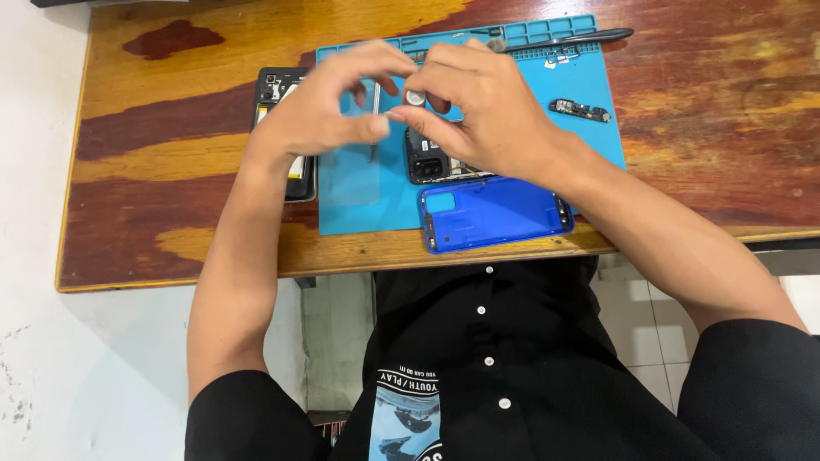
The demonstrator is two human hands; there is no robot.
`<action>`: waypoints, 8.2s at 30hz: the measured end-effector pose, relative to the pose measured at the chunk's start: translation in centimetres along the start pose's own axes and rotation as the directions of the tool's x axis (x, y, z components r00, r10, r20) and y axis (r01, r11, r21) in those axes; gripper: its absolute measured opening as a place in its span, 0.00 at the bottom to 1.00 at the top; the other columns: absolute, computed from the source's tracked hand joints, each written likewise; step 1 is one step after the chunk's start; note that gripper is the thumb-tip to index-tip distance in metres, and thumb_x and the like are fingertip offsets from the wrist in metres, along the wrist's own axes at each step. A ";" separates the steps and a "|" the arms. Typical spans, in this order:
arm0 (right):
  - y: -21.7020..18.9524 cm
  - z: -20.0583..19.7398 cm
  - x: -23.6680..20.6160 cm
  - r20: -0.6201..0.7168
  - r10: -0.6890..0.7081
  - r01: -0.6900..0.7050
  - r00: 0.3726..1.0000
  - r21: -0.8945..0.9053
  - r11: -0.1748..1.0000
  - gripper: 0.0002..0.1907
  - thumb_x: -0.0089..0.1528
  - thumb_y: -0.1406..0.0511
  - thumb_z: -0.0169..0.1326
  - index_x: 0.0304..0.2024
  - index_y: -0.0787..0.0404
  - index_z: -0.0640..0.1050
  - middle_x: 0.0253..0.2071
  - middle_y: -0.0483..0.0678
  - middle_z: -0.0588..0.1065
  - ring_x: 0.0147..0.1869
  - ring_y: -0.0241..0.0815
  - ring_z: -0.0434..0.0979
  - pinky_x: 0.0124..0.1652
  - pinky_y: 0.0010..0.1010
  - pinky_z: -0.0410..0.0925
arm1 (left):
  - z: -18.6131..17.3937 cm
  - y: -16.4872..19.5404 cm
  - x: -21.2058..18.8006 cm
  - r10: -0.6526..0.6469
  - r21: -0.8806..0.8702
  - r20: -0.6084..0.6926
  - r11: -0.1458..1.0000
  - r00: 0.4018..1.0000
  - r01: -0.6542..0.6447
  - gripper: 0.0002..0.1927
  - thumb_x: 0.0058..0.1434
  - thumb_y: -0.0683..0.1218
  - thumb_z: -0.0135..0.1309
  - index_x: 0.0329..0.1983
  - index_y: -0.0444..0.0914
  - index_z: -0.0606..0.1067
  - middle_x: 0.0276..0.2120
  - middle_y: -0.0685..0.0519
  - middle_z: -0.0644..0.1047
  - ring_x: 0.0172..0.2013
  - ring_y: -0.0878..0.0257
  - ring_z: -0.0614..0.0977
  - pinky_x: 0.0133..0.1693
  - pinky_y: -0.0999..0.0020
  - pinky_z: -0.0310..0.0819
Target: The person disassembles a smartphone by removing screws and prying open the case, then removes the battery and places the phone into a blue protective case. They later remove the battery again and set it aside.
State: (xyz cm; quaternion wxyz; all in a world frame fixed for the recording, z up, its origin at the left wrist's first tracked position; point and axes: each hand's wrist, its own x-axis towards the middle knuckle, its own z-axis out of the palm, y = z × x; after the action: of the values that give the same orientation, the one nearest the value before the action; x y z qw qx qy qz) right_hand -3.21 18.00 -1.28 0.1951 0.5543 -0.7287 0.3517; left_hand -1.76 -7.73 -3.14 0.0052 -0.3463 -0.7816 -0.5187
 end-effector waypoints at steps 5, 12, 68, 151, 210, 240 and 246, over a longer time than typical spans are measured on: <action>0.1 -0.3 0.1 0.012 -0.020 0.020 1.000 -0.026 0.999 0.09 0.69 0.64 0.67 0.42 0.62 0.79 0.34 0.46 0.73 0.35 0.43 0.71 0.40 0.36 0.62 | 0.1 0.6 -0.5 0.022 0.042 -0.045 0.999 0.999 -0.020 0.31 0.61 0.56 0.70 0.18 0.39 0.63 0.33 0.53 0.78 0.36 0.65 0.77 0.40 0.72 0.67; 0.1 -1.0 -0.1 0.004 0.049 -0.049 0.999 0.106 0.993 0.11 0.72 0.67 0.66 0.39 0.66 0.78 0.37 0.48 0.74 0.37 0.41 0.77 0.36 0.30 0.68 | 0.1 1.1 -0.2 0.037 0.231 -0.015 0.972 0.999 -0.033 0.21 0.58 0.57 0.71 0.34 0.36 0.77 0.32 0.56 0.78 0.35 0.65 0.77 0.37 0.69 0.65; 0.5 -1.2 -0.2 0.017 0.027 -0.027 0.999 0.012 1.000 0.12 0.70 0.65 0.67 0.39 0.66 0.79 0.33 0.49 0.73 0.33 0.44 0.75 0.33 0.34 0.66 | 1.9 -1.2 0.6 0.041 -0.153 -0.036 0.987 0.999 -0.046 0.44 0.58 0.83 0.47 0.21 0.39 0.62 0.37 0.52 0.76 0.37 0.68 0.74 0.42 0.72 0.66; 0.6 -2.8 -0.4 0.094 0.038 -0.041 0.995 0.028 0.999 0.12 0.71 0.64 0.66 0.38 0.68 0.80 0.35 0.51 0.78 0.35 0.44 0.79 0.35 0.32 0.70 | 3.9 0.0 1.0 -0.019 -0.002 -0.100 1.000 0.995 0.019 0.23 0.51 0.54 0.75 0.28 0.36 0.74 0.37 0.54 0.78 0.42 0.60 0.77 0.46 0.66 0.68; -2.5 -3.6 -0.8 0.134 0.183 -0.191 0.974 0.049 0.980 0.10 0.66 0.65 0.65 0.35 0.67 0.82 0.28 0.51 0.79 0.29 0.42 0.81 0.29 0.29 0.71 | 5.9 1.1 1.3 -0.051 0.084 0.047 0.995 0.998 0.047 0.15 0.53 0.48 0.73 0.32 0.35 0.79 0.29 0.55 0.79 0.33 0.67 0.76 0.38 0.70 0.71; -1.4 -3.2 -0.6 0.149 0.158 -0.180 0.976 0.151 0.972 0.10 0.66 0.64 0.61 0.41 0.66 0.81 0.33 0.52 0.80 0.33 0.45 0.81 0.34 0.32 0.73 | 6.2 2.2 1.0 -0.305 0.083 0.041 0.950 0.952 0.301 0.21 0.45 0.52 0.75 0.31 0.37 0.76 0.22 0.58 0.75 0.27 0.70 0.74 0.33 0.71 0.70; -1.9 -3.1 -0.8 0.164 0.175 -0.204 0.971 0.180 0.962 0.09 0.65 0.64 0.62 0.40 0.64 0.82 0.30 0.50 0.77 0.28 0.44 0.77 0.30 0.34 0.69 | 2.4 0.7 0.3 0.089 -0.150 0.094 0.986 0.992 -0.075 0.25 0.55 0.62 0.68 0.20 0.44 0.69 0.42 0.56 0.78 0.45 0.63 0.74 0.50 0.66 0.67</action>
State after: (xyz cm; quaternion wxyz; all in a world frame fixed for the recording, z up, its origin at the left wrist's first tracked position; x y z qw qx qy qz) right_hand -1.44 20.57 0.86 0.0511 0.5227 -0.7527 0.3971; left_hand -0.80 -5.44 -3.58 -0.0381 -0.4033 -0.7258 -0.5560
